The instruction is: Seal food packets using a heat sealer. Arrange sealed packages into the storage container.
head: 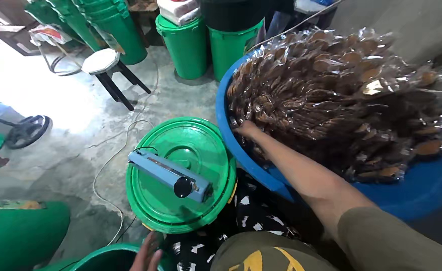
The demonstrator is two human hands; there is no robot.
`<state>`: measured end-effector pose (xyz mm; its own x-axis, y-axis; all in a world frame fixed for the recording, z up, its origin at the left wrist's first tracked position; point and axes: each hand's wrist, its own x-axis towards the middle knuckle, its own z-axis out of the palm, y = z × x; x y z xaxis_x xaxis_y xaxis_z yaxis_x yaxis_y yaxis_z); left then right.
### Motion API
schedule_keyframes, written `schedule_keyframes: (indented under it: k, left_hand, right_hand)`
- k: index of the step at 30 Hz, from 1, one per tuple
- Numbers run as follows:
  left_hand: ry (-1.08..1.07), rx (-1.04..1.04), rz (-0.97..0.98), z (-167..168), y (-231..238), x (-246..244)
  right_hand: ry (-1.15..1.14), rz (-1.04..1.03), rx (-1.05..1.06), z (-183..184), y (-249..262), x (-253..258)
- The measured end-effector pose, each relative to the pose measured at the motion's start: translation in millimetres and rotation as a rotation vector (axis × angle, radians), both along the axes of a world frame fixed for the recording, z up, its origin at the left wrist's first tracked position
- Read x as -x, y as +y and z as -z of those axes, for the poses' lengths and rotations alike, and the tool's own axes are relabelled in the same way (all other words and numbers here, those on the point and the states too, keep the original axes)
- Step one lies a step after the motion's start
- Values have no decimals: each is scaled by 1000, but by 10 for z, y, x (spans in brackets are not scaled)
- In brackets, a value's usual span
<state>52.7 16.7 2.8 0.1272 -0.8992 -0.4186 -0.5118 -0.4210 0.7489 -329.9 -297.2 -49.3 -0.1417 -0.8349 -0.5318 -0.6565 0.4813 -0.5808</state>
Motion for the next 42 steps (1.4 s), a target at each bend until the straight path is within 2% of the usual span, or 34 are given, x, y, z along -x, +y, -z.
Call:
schedule_keyframes:
  k: [3,5,7,8,9,11,12,14,16,18,21,23,26,29,31,33,35,37,39,42]
  left_hand:
    - [477,146,165,72,-365,649]
    - [879,64,168,132,-586,1061]
    - [1243,-94,90,172,-764,1323]
    - [1347,-151,-19,161,-803,1407]
    - [1387,-195,-207,130,-822,1468]
    - [1316,-175,-529,133,-835,1473]
    - [1229,-110,-588,185,-805,1429]
    - [1017,33,-472,356,-701,1298]
    - [844,107,-389,421,-646,1222]
    - [726,201,-400,449,-684,1150]
    - [535,391,-476,587,-843,971]
    - [443,409,-520,664,-946,881]
    - [432,345,-550,660,-1108,782]
    - [476,308,-604,575,-1265,644]
    - [487,326,-627,548,-1385,537]
    - [463,349,-638,567,-1477,434]
    - [431,338,-635,577,-1545,354]
    - [397,325,-609,570,-1552,311]
    - [382,334,-605,586,-1512,266]
    - [445,334,-750,617,-1453,187]
  right_hand:
    - [-112,-20,328,-491,541,-44]
    - [-113,-135,665,-662,1038,-217]
    - [-137,-333,959,-566,1481,-489]
    - [-179,-472,985,-515,1675,-609]
    - [-224,-614,936,-473,1835,-702]
    - [-387,-751,645,-448,2026,-823]
    - [-531,-704,431,-467,2052,-861]
    - [-786,-383,65,-536,2016,-990]
    - [-763,-140,-96,-520,1850,-1178]
    - [-570,-218,-7,-432,1613,-1391]
    - [-300,-520,301,-313,1358,-1662]
    - [-154,-669,359,-261,1237,-1785]
    - [39,-758,260,-375,958,-1990]
    - [-170,-742,178,-708,680,-2024]
    - [-224,-934,157,-947,735,-1971]
    - [-18,-1137,100,-1106,983,-1963]
    - [187,-1157,75,-1030,1196,-2011]
    - [260,-1101,134,-854,1303,-2029]
    - [252,-1069,292,-710,1372,-1978]
    - [182,-1039,530,-503,1438,-1901]
